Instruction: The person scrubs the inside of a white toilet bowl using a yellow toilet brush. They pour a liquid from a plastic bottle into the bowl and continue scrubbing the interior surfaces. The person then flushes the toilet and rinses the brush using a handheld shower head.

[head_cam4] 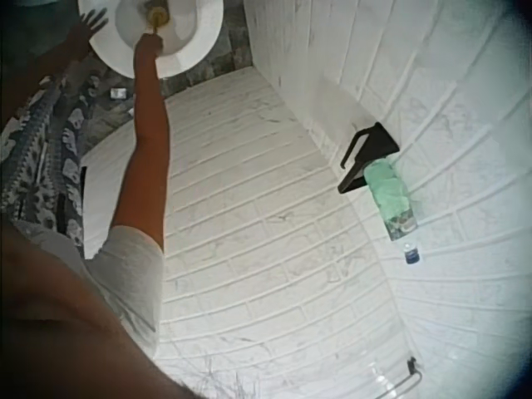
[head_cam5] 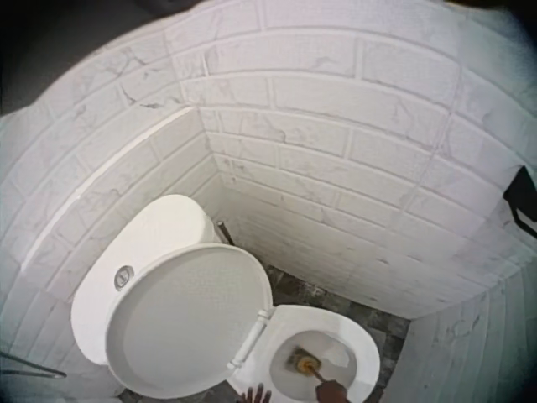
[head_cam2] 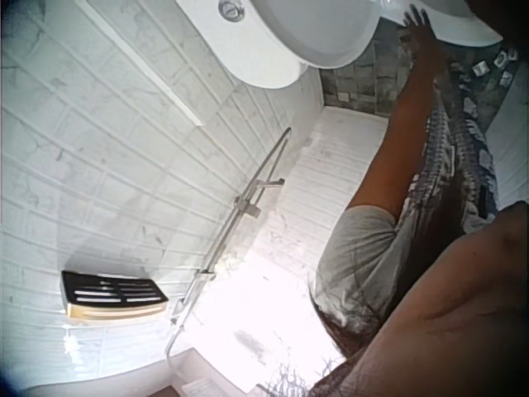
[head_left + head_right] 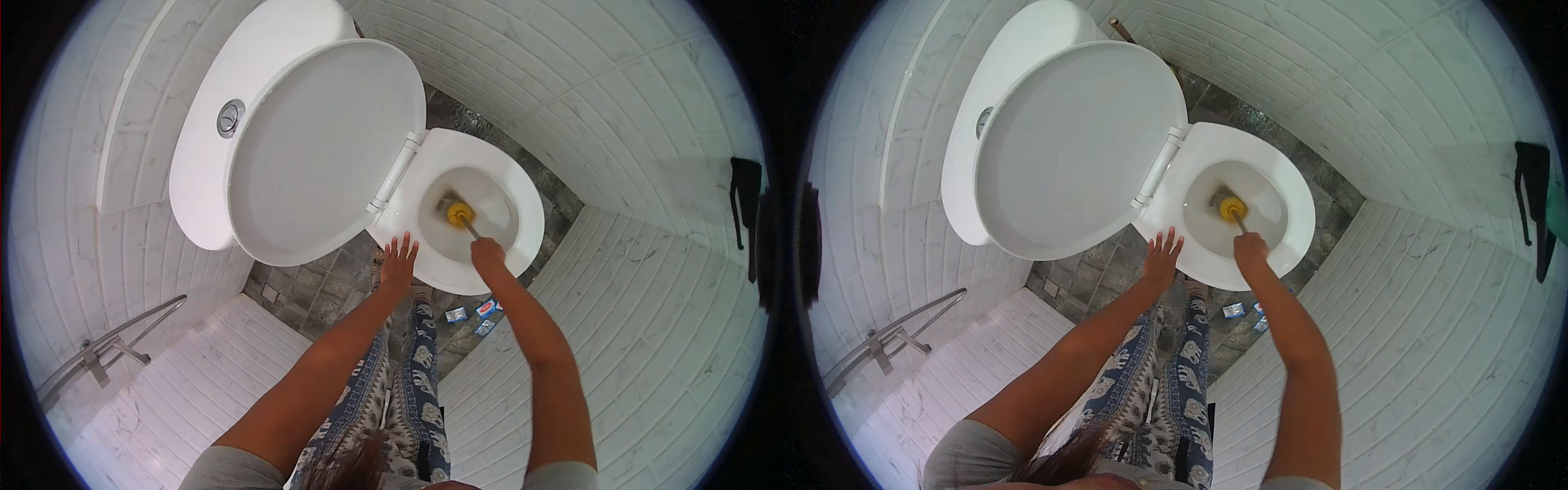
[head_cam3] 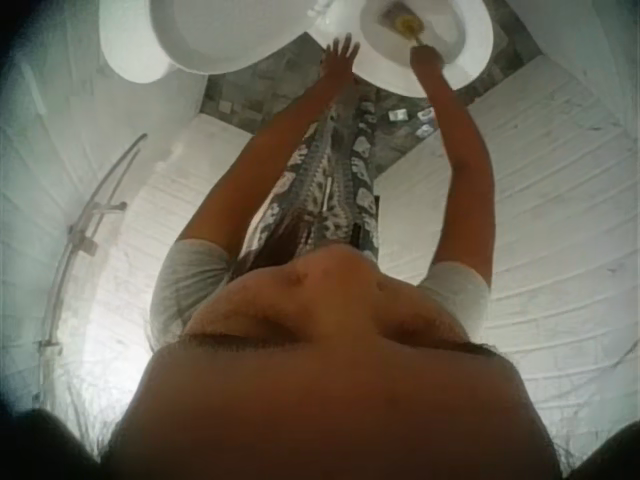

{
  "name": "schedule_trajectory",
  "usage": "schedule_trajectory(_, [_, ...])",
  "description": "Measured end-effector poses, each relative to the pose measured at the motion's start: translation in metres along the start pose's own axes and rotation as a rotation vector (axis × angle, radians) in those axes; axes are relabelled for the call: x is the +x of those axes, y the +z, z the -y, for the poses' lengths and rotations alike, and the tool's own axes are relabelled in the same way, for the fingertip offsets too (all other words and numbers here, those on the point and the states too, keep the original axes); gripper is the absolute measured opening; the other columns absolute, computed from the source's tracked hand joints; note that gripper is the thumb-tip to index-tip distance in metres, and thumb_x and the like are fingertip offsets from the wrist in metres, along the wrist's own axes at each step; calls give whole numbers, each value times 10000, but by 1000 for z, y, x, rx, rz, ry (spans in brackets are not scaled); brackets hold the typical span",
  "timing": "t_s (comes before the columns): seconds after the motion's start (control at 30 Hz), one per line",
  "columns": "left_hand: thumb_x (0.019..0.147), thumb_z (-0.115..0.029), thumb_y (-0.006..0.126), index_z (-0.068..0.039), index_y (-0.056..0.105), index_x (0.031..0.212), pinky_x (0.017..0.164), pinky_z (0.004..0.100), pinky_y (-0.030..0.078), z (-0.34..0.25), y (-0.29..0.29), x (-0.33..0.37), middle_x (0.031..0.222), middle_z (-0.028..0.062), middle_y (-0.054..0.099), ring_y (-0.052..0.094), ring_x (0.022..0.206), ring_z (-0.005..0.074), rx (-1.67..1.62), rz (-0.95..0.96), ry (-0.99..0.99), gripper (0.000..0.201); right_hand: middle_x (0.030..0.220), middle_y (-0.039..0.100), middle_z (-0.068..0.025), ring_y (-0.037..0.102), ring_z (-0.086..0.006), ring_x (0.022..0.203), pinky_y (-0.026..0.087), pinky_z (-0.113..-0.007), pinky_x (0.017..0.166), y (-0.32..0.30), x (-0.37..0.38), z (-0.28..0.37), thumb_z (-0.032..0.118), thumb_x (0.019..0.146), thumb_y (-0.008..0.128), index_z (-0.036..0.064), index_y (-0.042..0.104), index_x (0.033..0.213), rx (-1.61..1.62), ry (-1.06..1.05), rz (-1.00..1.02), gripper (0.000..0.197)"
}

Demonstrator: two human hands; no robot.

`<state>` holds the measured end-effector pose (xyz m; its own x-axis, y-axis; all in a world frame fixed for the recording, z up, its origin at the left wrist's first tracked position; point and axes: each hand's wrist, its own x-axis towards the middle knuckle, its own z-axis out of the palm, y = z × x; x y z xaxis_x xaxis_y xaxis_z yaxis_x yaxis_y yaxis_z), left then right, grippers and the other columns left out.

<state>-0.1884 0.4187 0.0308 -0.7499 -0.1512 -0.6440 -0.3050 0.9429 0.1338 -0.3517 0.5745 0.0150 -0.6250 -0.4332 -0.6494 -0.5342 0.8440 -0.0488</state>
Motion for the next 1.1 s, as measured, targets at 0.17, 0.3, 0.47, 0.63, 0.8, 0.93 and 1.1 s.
schedule_trajectory(0.17, [759,-84,499,-142,131,1366,1031,473,138,2,-1,-4,1420,148,9,120,1283,375,-11,-41,-8,712,784,595,-210,608,-301,779,492,-411,659,42,43,53,119,760,473,10,644,798,236,30,28,206])
schedule_trajectory(0.3, [721,-86,540,-140,129,1365,1026,478,148,2,6,-5,1417,156,19,110,1284,380,10,-107,-7,766,772,593,-215,600,-301,725,469,-430,651,27,24,42,122,745,505,-12,636,838,316,-151,75,209])
schedule_trajectory(0.47, [714,-91,539,-131,132,1363,1022,482,153,8,8,-10,1416,158,21,106,1283,383,-2,-120,-10,768,667,569,-188,551,-270,531,451,-376,469,-58,-67,56,84,752,506,-62,521,950,785,-244,-119,246])
schedule_trajectory(0.63, [728,-78,514,-115,175,1354,1021,486,151,-13,-2,3,1410,170,50,130,1275,392,-9,-110,69,713,691,512,-114,401,-109,399,348,-229,324,-4,-48,-36,37,811,460,-100,406,1119,2620,369,540,342])
schedule_trajectory(0.8, [739,-63,494,-111,200,1347,1022,486,151,10,1,-7,1410,171,55,143,1270,396,-17,-73,1,677,628,410,-68,359,-93,417,319,-203,306,-56,-87,-14,32,838,417,-136,365,1106,3434,664,208,321])
schedule_trajectory(0.93, [738,-59,491,-109,208,1344,1023,482,153,-1,-6,-2,1410,173,53,147,1271,392,-26,-93,53,671,600,339,-11,333,-78,420,308,-183,316,-31,-95,-22,6,823,398,-100,429,1051,3335,445,-141,253])
schedule_trajectory(1.1, [741,-70,502,-110,204,1345,1022,476,161,3,6,0,1409,175,52,144,1274,385,-49,-116,41,675,638,525,-89,490,-153,479,369,-259,390,-56,-74,108,113,829,443,-28,529,932,1861,519,-29,195])
